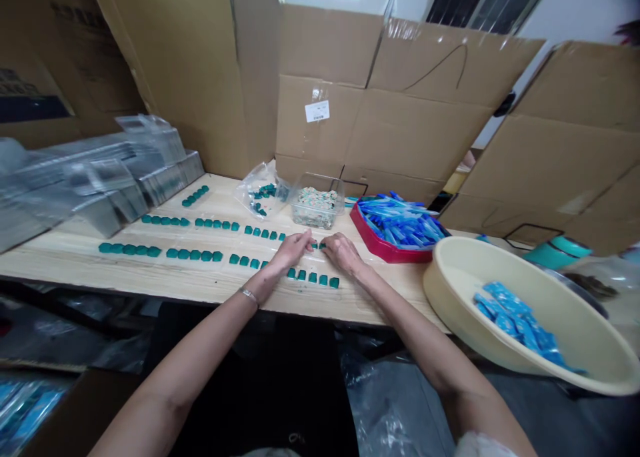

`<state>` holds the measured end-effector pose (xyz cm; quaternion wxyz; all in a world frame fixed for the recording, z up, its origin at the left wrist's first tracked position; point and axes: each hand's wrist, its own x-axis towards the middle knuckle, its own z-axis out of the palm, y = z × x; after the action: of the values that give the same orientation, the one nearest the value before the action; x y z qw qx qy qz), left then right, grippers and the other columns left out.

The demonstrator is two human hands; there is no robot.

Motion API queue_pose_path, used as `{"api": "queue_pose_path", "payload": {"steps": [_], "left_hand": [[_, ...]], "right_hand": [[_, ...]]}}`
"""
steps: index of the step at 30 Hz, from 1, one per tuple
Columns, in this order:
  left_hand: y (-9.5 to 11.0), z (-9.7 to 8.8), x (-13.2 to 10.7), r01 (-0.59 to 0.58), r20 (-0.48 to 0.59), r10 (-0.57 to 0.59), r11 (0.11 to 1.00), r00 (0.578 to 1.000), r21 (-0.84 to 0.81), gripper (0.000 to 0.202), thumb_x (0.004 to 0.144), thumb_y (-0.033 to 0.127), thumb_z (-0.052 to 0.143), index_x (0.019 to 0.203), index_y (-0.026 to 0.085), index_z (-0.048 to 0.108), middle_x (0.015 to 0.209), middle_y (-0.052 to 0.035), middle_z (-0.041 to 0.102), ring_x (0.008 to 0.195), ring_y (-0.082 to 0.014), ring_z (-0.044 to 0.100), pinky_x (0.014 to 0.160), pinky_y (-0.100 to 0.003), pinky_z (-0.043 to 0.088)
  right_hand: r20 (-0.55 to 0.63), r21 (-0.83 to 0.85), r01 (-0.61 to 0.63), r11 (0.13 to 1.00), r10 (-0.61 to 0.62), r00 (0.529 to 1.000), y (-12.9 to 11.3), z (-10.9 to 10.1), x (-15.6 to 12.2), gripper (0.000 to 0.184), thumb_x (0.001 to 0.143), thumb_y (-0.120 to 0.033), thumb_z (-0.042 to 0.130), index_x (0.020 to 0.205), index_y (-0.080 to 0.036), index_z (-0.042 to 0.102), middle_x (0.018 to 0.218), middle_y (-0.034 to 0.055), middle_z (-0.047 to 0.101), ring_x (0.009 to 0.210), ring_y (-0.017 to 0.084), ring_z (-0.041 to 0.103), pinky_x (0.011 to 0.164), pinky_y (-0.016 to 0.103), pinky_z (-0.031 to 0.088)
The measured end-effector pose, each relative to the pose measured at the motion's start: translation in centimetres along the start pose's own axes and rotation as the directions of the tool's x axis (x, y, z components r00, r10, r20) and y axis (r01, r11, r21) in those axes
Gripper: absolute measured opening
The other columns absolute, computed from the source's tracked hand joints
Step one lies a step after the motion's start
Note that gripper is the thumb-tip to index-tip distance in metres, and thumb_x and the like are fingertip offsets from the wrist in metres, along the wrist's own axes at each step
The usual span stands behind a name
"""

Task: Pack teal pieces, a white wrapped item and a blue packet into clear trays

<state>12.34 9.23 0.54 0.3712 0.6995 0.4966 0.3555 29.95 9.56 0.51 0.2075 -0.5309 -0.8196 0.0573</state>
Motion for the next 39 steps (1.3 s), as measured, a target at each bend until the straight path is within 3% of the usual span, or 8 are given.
{"api": "queue_pose_path", "payload": {"steps": [4,7,12,16,22,30,34,39], "left_hand": [[0.3,-0.9,-0.8,0.208,0.095,-0.198,0.687,0.976,-0.697,0.064,0.079,0.066,0.036,0.092,0.008,0.062,0.077,-0.0102,0.061,0.048,-0.0066,0.046,0.035,-0.017,0.017],[0.4,-0.9,-1.1,0.237,0.131,-0.221,0.57,0.967,-0.787,0.067,0.076,0.07,0.036,0.09,0.009,0.061,0.077,-0.0086,0.061,0.051,-0.0071,0.048,0.035,-0.016,0.021],[0.6,0.2,-0.9,0.21,0.057,-0.238,0.688,0.97,-0.694,0.068,0.078,0.071,0.028,0.087,0.012,0.062,0.081,-0.0086,0.063,0.069,-0.0134,0.057,0.051,-0.02,0.041],[1.1,0.1,-1.0,0.226,0.069,-0.24,0.728,0.968,-0.647,0.066,0.079,0.069,0.027,0.086,0.012,0.06,0.083,-0.0091,0.063,0.059,-0.0104,0.054,0.041,-0.018,0.033],[1.7,-0.9,-2.0,0.181,0.115,-0.139,0.762,0.984,-0.622,0.046,0.076,0.057,0.052,0.096,0.016,0.057,0.09,-0.0059,0.06,0.055,-0.0068,0.054,0.034,-0.015,0.013],[2.2,-1.1,-2.5,0.002,0.005,0.0,0.945,1.0,-0.328,0.028,0.076,0.036,0.059,0.093,0.014,0.065,0.079,-0.0032,0.063,0.051,-0.0069,0.047,0.044,-0.019,0.034],[1.8,-1.1,-2.2,-0.277,-0.125,0.272,0.96,0.954,-0.029,0.017,0.079,0.025,0.056,0.086,0.016,0.068,0.088,-0.0059,0.063,0.068,-0.0117,0.055,0.06,-0.022,0.044],[1.4,-1.0,-2.2,-0.407,-0.115,0.437,0.887,0.892,0.217,0.016,0.079,0.018,0.055,0.091,0.017,0.066,0.087,-0.0045,0.063,0.07,-0.0116,0.056,0.069,-0.024,0.045]], "right_hand": [[-0.219,0.208,0.087,0.974,-0.04,0.975,-2.5,-0.7,-0.9,0.018,0.08,-0.025,0.058,0.094,-0.016,0.066,0.092,0.0092,0.067,0.082,0.018,0.059,0.076,0.029,0.044],[-0.245,0.298,0.134,0.945,-0.06,0.968,-4.6,-0.4,-1.5,0.017,0.08,-0.026,0.057,0.092,-0.018,0.067,0.085,0.0063,0.066,0.077,0.016,0.058,0.073,0.027,0.045],[-0.202,0.296,0.161,0.942,-0.103,0.974,-5.8,1.0,-1.4,0.017,0.072,-0.02,0.061,0.087,-0.018,0.069,0.081,0.0048,0.063,0.08,0.017,0.057,0.073,0.028,0.044],[-0.218,0.475,0.09,0.876,0.017,0.976,-5.4,1.6,-1.0,0.015,0.069,-0.02,0.061,0.083,-0.018,0.069,0.086,0.0047,0.067,0.083,0.018,0.06,0.075,0.03,0.046],[-0.079,0.862,-0.082,0.501,0.291,0.954,-4.3,0.6,-1.4,0.031,0.066,-0.031,0.067,0.093,-0.016,0.066,0.086,0.0049,0.07,0.078,0.016,0.065,0.073,0.028,0.05],[0.003,0.967,-0.092,0.239,0.348,0.938,-4.3,-0.4,-2.7,0.035,0.059,-0.034,0.074,0.088,-0.017,0.067,0.076,0.0029,0.07,0.069,0.016,0.066,0.075,0.032,0.052],[0.004,0.978,-0.082,0.191,0.379,0.925,-4.4,-0.3,-2.9,0.033,0.057,-0.033,0.076,0.084,-0.016,0.067,0.075,0.0028,0.07,0.069,0.016,0.066,0.077,0.033,0.052],[-0.058,0.95,-0.062,0.305,0.37,0.927,-4.6,-0.1,-3.1,0.028,0.066,-0.034,0.07,0.088,-0.017,0.067,0.083,0.0038,0.071,0.073,0.016,0.066,0.079,0.034,0.051]]}}
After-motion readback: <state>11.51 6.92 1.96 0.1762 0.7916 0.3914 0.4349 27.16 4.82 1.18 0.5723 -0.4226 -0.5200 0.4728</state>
